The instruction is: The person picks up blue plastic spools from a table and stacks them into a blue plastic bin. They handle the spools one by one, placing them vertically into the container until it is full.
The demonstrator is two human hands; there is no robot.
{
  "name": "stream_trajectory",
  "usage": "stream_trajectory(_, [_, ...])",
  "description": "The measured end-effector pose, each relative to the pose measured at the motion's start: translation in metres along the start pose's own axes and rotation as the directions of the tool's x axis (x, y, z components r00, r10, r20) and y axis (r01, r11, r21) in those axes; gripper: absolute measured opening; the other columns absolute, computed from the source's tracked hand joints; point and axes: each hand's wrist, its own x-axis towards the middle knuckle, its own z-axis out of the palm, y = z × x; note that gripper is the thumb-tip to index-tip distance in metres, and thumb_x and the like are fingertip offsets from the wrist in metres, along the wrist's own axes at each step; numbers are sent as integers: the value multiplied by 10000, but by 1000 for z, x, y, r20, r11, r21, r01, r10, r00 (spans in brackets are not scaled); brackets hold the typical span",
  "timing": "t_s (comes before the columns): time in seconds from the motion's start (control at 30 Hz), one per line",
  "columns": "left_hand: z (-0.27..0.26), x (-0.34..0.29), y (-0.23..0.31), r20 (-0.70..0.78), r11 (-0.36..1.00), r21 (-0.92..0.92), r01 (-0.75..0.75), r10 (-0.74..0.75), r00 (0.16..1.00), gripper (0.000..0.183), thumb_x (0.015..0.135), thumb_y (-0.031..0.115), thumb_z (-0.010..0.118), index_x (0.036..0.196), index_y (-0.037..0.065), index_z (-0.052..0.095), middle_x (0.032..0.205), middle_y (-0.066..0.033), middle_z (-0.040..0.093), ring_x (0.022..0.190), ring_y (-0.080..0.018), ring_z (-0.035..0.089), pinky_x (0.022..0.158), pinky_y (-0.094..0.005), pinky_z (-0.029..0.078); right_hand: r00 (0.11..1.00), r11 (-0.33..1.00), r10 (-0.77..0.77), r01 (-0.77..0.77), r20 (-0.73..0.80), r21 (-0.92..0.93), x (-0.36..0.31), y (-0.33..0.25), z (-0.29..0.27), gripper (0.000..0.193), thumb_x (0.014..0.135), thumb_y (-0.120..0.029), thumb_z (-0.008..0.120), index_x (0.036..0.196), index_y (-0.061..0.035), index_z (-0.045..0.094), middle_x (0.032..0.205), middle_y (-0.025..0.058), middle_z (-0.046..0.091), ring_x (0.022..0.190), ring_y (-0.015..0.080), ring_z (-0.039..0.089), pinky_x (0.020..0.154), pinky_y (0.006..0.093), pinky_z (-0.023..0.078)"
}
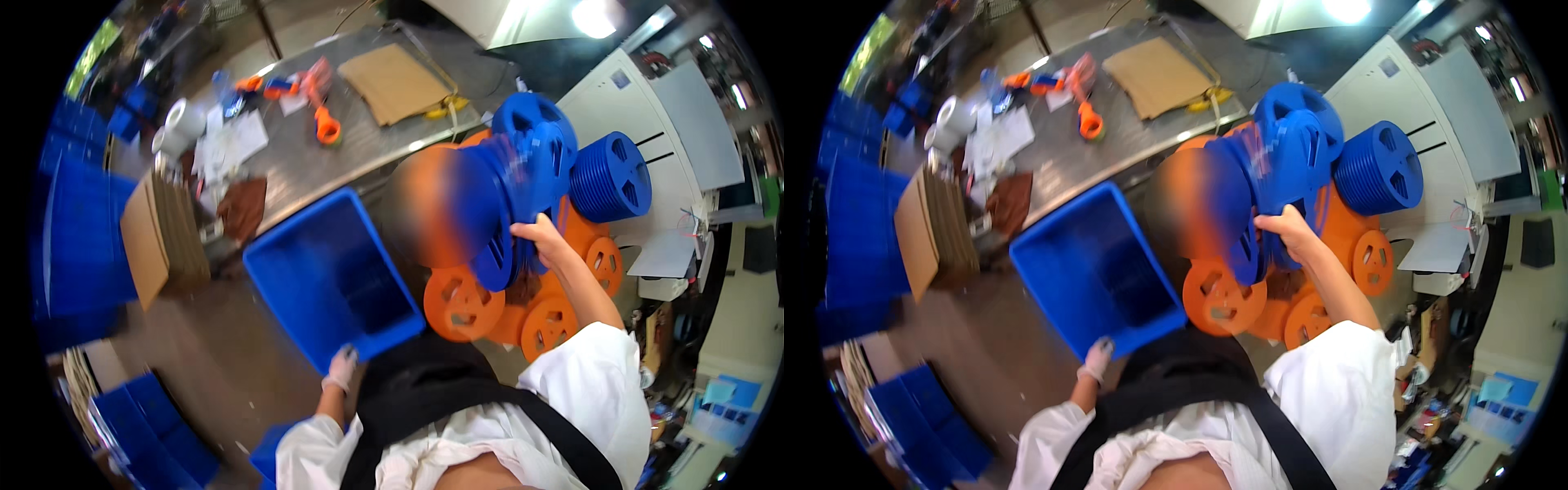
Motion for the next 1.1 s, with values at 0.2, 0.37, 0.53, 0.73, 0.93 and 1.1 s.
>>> stream_trajectory(0.2, [-72,-27,30,-146,952,-289,-103,62,987,456,938,315,589,1291,27,575,1198,-185,658,1016,-255,661,870,-331,506,956,543,-274,61,109,837,-99,29,126,348,829,-260,674,1024,-42,483,709,1,409,616,115,417,595,272,375])
stream_trajectory(0.37, [-130,-61,56,-508,792,-423,-441,195,839,406,971,204,569,1327,10,545,1254,-143,630,1093,-195,607,918,-293,480,810,343,-512,-112,286,933,-132,80,198,299,802,-265,687,931,-75,496,675,-6,440,557,117,397,559,282,345])
stream_trajectory(0.53, [-179,-97,87,-688,728,-311,-611,270,673,401,969,169,558,1329,-6,533,1301,-165,590,1204,-273,557,1022,-363,429,743,389,-548,-180,384,903,-157,91,238,307,784,-267,717,921,-73,522,655,-6,464,551,129,435,551,293,375])
stream_trajectory(0.73, [-166,-125,145,-329,487,633,-602,873,361,505,880,238,577,1334,23,523,1361,-195,522,1289,-362,472,1113,-479,318,720,474,-525,-196,454,859,-179,95,264,328,788,-291,721,933,-65,531,628,-6,457,549,141,446,542,300,378])
stream_trajectory(0.93, [-105,-161,183,-62,120,276,-954,992,107,476,920,296,541,1325,45,531,1379,-168,513,1283,-325,485,1113,-474,329,770,552,-426,-194,475,811,-200,89,269,344,790,-316,721,928,-71,523,624,-7,447,554,141,443,552,299,370])
stream_trajectory(1.1, [-130,-112,108,-309,544,476,-690,839,448,561,871,232,582,1351,-32,461,1369,-266,479,1303,-427,427,1126,-497,292,800,521,-470,-89,372,849,-217,95,260,337,787,-322,722,877,-100,485,624,-11,428,553,138,421,548,298,357])
